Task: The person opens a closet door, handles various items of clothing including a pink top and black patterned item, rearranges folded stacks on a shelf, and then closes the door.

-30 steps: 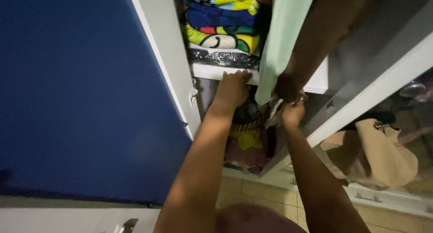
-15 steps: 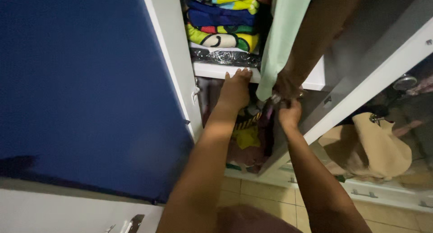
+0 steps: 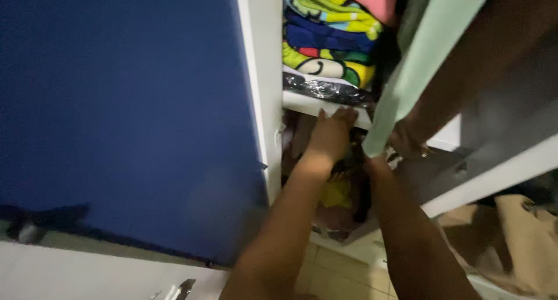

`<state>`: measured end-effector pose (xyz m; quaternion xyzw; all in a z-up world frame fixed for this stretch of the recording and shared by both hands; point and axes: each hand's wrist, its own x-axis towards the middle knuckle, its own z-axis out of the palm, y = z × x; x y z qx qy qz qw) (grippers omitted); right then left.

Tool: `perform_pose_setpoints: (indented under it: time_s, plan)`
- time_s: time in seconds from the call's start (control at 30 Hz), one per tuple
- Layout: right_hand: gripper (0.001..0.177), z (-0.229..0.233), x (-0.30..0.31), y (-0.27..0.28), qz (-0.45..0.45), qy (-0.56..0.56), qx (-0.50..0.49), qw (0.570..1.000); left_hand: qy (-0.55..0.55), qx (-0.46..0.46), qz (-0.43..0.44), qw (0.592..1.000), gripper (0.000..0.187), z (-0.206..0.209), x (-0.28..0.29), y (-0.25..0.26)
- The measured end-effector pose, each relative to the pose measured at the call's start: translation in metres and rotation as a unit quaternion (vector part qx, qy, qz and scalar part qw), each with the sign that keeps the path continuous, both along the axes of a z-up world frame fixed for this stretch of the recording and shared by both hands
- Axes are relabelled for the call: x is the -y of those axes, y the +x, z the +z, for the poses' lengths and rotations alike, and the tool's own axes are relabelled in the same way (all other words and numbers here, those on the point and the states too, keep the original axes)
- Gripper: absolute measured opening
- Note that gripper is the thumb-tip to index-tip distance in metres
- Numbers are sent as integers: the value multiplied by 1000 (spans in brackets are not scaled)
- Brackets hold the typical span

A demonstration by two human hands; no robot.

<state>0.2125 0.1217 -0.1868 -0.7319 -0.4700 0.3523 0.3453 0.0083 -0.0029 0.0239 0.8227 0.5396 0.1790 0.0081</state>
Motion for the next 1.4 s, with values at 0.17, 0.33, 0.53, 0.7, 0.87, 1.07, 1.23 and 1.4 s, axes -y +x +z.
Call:
perform_pose_setpoints:
  time_s: [0.17, 0.33, 0.53, 0.7, 0.87, 1.07, 1.23, 1.4]
  plan:
    - [29, 0, -26, 0, -16, 9, -51, 999, -3, 33, 2, 999, 57, -2, -7, 1]
    - [30, 5, -28, 6, -47, 42, -90, 994, 6, 25, 13, 1000, 63, 3, 0, 5]
    - [33, 4, -26, 2, -81, 79, -153, 982, -18, 24, 12, 999, 61, 12, 2, 6]
    - [35, 0, -42, -1, -106, 119, -197, 967, -5, 16, 4, 1000, 61, 3, -7, 3]
    - [37, -9, -15, -5, -169, 175, -221, 944, 0, 10, 13, 1000, 65, -5, -7, 3]
    - [39, 14, 41, -5, -214, 291, -315, 877, -6, -8, 0, 1000, 72, 7, 3, 0]
    - [41, 72, 82, 18, -104, 286, -539, 785, 1, -12, -2, 1000, 64, 2, 3, 1]
    - [38, 84, 136, 25, 2, 250, -675, 694, 68, 7, -18, 998, 62, -24, -2, -3]
